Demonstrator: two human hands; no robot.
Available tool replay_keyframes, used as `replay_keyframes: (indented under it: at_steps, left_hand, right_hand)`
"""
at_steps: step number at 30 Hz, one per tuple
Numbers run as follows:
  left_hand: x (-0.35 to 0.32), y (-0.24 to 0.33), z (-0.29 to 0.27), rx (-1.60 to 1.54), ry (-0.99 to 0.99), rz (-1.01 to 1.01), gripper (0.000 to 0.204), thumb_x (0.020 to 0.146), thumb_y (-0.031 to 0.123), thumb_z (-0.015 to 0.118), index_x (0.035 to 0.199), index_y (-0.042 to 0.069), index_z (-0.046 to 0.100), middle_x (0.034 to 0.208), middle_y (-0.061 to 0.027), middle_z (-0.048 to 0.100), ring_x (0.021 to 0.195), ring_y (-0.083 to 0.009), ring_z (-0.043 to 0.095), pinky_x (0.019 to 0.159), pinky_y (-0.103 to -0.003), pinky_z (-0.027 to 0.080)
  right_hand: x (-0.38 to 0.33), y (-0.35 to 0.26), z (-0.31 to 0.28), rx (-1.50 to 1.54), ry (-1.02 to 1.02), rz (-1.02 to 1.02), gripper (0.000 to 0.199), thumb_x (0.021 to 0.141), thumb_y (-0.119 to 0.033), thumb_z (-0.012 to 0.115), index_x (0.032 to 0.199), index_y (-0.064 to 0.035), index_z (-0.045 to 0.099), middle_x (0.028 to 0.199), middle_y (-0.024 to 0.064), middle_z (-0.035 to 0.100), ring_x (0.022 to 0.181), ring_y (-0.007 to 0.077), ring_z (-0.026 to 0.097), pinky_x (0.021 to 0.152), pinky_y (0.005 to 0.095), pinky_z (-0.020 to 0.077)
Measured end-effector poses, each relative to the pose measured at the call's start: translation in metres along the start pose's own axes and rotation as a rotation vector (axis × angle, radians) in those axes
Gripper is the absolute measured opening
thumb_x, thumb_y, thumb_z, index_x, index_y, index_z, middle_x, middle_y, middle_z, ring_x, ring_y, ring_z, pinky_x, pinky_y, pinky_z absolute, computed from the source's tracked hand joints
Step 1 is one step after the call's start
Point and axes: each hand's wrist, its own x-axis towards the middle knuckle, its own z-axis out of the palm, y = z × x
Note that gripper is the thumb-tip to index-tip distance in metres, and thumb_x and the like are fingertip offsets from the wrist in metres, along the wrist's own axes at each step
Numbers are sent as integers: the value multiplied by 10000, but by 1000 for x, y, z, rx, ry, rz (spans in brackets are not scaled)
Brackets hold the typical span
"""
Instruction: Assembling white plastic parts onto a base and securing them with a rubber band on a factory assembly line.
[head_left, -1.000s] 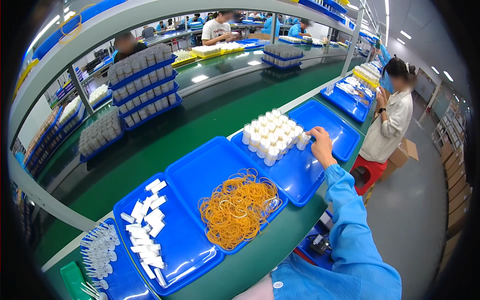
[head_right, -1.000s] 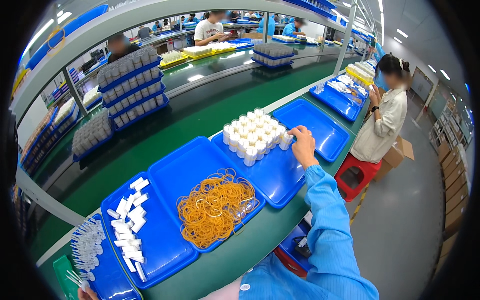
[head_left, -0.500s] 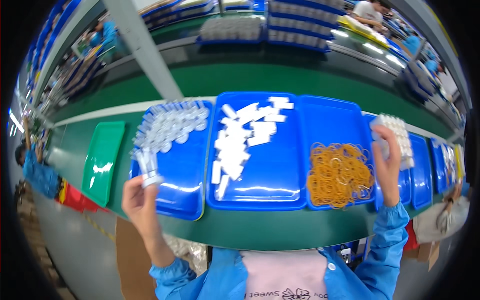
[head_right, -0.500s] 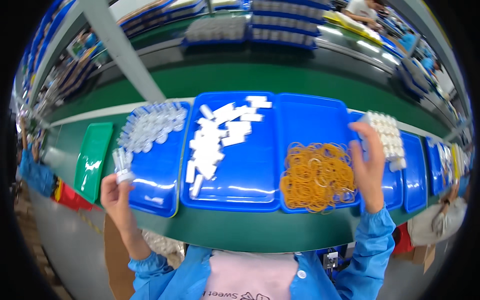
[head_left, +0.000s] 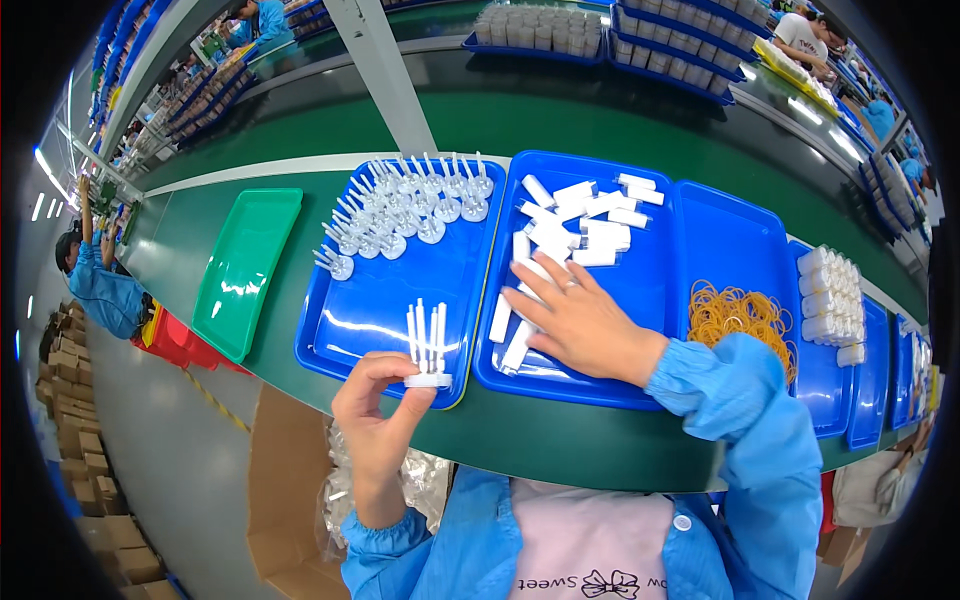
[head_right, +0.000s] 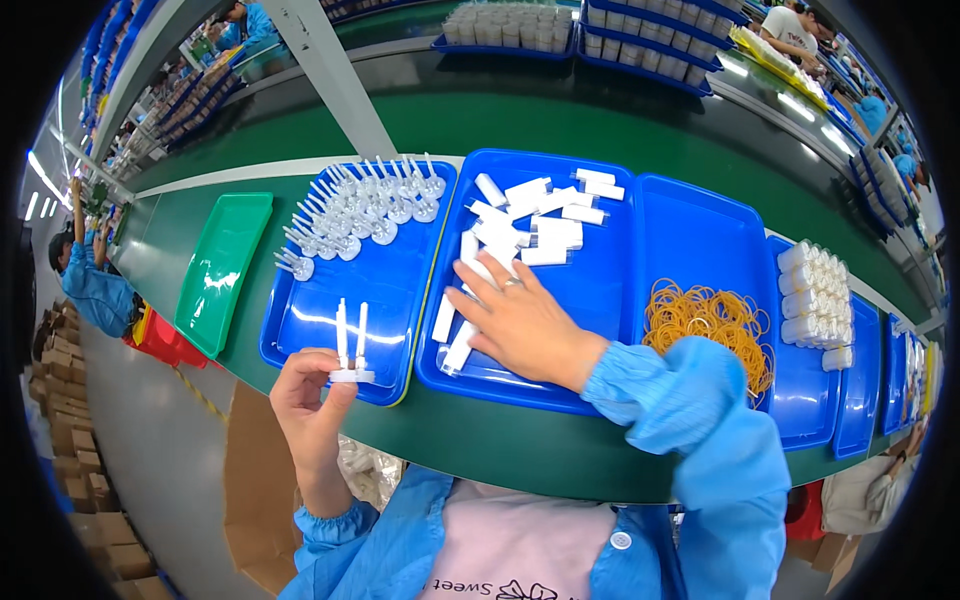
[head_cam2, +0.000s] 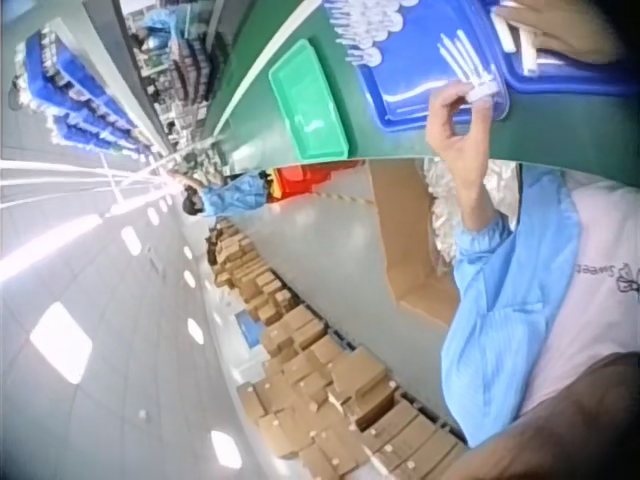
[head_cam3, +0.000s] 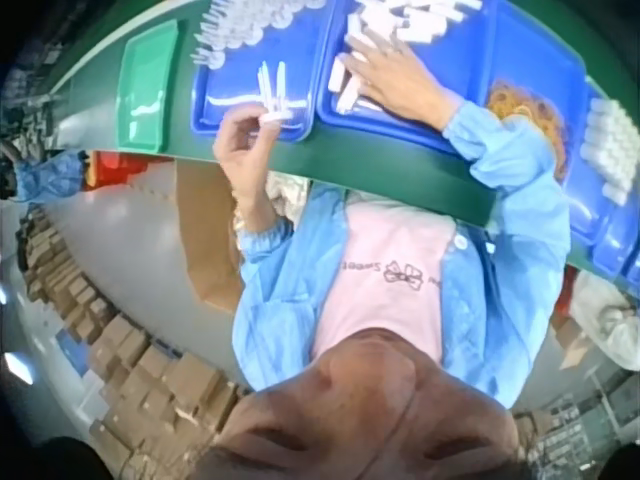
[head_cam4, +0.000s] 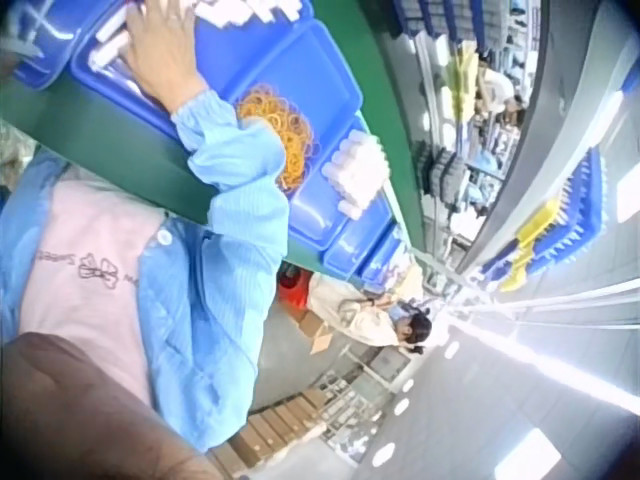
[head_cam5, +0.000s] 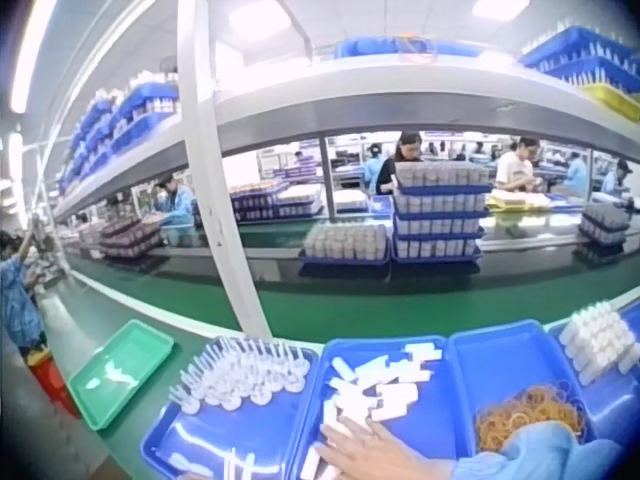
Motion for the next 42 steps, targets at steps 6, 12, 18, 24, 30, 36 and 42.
replay_keyframes:
  at_steps: [6,12,18,24,30,36,42]
  left_hand:
    - [-6,-9,-8,-154,55,-75,214,778,14,755,937,0,612,945,-75,624,874,-141,619,821,-277,493]
    - [-1,-2,15,-154,-75,-104,193,752,-22,743,905,4,629,930,-75,623,869,-140,618,817,-272,488]
    - [3,0,45,-114,-272,-71,168,761,-4,748,897,2,649,893,-75,653,841,-135,612,754,-262,477]
    - [1,-8,66,-106,-359,-121,194,796,23,742,939,5,611,933,-84,627,862,-149,633,797,-276,499]
    - [-4,-15,81,-304,-446,-223,177,883,86,667,1016,-25,637,1012,-90,591,917,-154,608,825,-281,496]
    - [3,-6,93,-239,-533,-203,157,893,83,639,1012,-19,638,991,-91,592,898,-153,609,802,-276,497]
    - [12,8,93,-96,-605,-120,147,874,58,639,1009,-1,652,963,-100,607,870,-174,610,758,-278,498]
  right_hand:
    - [-55,2,-36,16,-122,55,546,851,-239,662,1352,-126,474,1469,158,349,1375,402,285,1080,532,300]
    - [-72,17,-55,110,95,232,277,802,-199,703,1041,-89,620,1208,139,547,1139,346,502,918,451,411]
    - [-59,23,-51,43,228,278,183,785,-215,712,869,-69,642,939,90,547,897,275,516,761,393,397]
    - [-51,30,-37,59,175,263,178,802,-212,695,919,-82,666,935,69,581,918,256,542,809,395,387]
    - [-69,29,-71,368,212,223,163,813,-176,683,960,-104,688,976,42,660,881,249,631,769,379,461]
    - [-77,26,-84,383,208,192,171,816,-160,681,973,-97,704,959,74,669,815,283,653,677,359,520]
    - [-79,31,-94,458,156,143,191,819,-122,671,1004,-83,696,965,103,664,856,297,649,719,367,524]
